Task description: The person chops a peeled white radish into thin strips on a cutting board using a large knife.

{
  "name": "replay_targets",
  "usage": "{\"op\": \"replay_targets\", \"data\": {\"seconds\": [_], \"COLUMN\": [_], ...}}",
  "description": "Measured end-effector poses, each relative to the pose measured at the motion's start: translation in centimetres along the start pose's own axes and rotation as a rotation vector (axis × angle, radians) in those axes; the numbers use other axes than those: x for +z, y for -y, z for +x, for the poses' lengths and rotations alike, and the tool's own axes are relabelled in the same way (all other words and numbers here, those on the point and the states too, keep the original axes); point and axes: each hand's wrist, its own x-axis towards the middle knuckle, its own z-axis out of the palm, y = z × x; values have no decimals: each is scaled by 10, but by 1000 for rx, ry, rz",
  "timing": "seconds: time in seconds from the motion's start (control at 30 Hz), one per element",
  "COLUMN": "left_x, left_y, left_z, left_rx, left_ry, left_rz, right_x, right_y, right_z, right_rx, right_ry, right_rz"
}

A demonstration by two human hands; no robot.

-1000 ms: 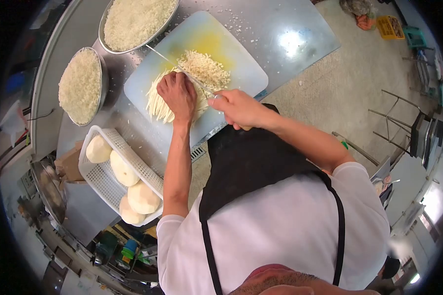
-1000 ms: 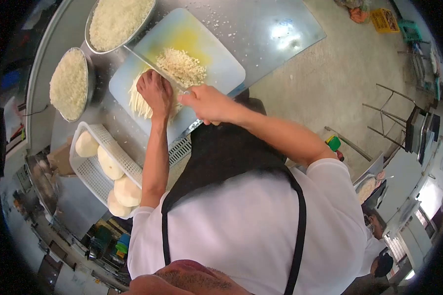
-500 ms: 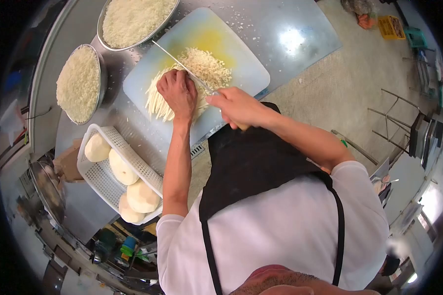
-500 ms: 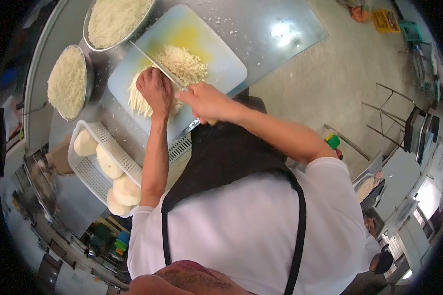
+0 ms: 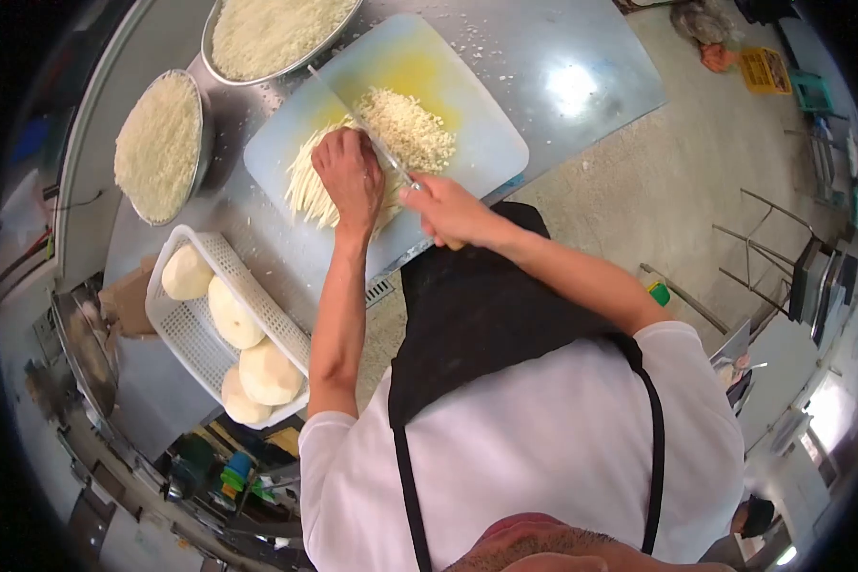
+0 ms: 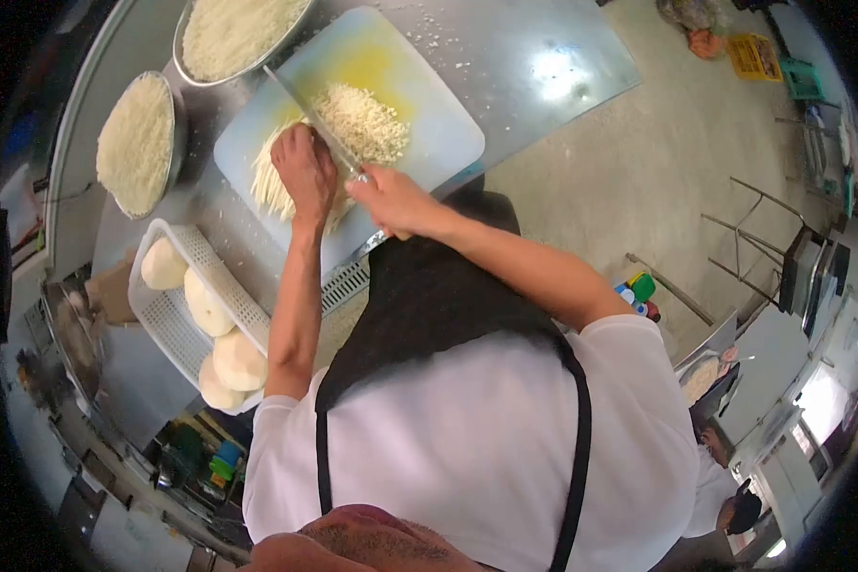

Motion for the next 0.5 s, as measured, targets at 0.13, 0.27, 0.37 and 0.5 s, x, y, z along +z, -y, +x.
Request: {"op": "replay_targets", "data": {"seconds": [0.13, 0.27, 0.37, 0.5], "left_x": [-16, -14, -23, -8], "left_y": [28, 76, 55, 31], "left_z": [25, 19, 17, 11], "left_rx": [53, 4, -54, -31], "left_ry": [-182, 303, 263, 131], "left_rz": [77, -38, -41, 67], "right_x": [-8, -30, -39, -29], "right_y": [7, 50, 62, 62], "right_z": [-1, -17, -28, -31], "right_rx": [112, 147, 103, 10], "right_ry": [-129, -43, -28, -59], "right_rz": [71, -253, -344, -356]}}
